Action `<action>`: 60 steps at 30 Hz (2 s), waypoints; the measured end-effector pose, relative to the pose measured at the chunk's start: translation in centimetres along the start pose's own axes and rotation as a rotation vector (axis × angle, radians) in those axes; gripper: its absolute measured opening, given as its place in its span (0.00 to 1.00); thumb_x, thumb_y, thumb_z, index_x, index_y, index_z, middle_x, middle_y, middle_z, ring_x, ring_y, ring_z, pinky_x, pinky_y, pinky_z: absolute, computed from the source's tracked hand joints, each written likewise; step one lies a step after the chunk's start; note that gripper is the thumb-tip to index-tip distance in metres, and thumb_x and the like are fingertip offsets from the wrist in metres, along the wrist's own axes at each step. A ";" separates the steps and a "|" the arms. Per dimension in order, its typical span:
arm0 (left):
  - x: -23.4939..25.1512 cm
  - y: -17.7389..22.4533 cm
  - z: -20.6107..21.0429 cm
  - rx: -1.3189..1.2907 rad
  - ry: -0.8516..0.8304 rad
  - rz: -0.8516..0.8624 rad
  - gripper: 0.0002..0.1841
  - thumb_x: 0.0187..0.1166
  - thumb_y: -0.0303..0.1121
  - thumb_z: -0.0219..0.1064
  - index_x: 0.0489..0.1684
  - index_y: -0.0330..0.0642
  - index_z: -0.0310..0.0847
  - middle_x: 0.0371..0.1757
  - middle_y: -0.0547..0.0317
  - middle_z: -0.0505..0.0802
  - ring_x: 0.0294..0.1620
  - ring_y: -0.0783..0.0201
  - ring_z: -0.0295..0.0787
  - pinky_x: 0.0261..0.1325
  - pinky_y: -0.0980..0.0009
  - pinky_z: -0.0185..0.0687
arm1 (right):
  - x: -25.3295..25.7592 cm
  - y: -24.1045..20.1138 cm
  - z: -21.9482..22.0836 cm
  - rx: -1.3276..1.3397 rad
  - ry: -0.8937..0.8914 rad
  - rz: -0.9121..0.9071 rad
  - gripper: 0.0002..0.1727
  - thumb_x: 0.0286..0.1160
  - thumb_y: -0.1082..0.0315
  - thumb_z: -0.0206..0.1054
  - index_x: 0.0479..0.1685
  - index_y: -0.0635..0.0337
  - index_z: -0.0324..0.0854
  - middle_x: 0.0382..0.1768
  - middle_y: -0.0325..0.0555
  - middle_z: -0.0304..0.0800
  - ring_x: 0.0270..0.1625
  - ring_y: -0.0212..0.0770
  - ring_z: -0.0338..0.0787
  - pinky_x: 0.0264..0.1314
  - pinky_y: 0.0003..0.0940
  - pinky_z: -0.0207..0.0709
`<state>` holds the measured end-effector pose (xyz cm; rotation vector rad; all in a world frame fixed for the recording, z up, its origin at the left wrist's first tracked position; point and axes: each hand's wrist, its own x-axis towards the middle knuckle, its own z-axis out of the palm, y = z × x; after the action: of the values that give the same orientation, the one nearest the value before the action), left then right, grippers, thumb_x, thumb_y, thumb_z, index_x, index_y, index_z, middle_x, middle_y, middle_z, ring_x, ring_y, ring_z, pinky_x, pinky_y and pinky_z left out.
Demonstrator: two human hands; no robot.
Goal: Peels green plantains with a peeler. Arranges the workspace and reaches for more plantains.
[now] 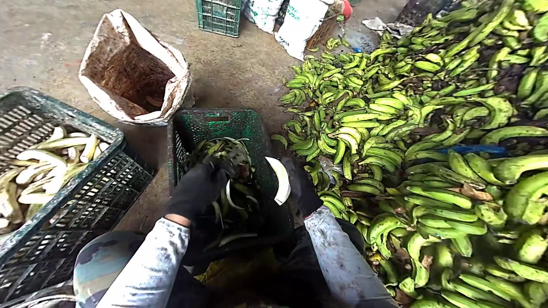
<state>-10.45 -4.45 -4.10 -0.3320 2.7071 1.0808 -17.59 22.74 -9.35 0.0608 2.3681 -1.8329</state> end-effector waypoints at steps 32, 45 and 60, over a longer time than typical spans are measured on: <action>-2.5 0.5 -1.8 0.195 -0.263 -0.156 0.28 0.83 0.58 0.57 0.70 0.49 0.80 0.62 0.40 0.90 0.63 0.35 0.87 0.58 0.28 0.79 | 2.5 7.8 8.9 -0.841 -0.389 0.079 0.27 0.82 0.55 0.63 0.77 0.58 0.76 0.70 0.56 0.84 0.72 0.52 0.83 0.76 0.56 0.73; -2.0 -1.1 -2.8 -0.651 0.278 0.157 0.25 0.84 0.50 0.63 0.76 0.50 0.74 0.53 0.59 0.90 0.48 0.67 0.87 0.53 0.60 0.86 | 1.5 -4.0 2.7 0.559 -0.511 0.193 0.26 0.91 0.48 0.46 0.60 0.60 0.79 0.41 0.50 0.91 0.38 0.42 0.92 0.40 0.37 0.89; -3.3 -1.1 4.6 -0.011 0.223 0.732 0.44 0.78 0.75 0.47 0.64 0.42 0.87 0.57 0.44 0.94 0.59 0.47 0.91 0.63 0.44 0.85 | -1.5 -5.3 3.3 0.730 -0.178 0.073 0.14 0.91 0.59 0.51 0.55 0.56 0.79 0.28 0.42 0.85 0.27 0.33 0.86 0.30 0.26 0.83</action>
<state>-6.52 -1.59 -7.23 0.6307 3.1032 1.2724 -16.48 18.26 -4.87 0.0573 1.4600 -2.4331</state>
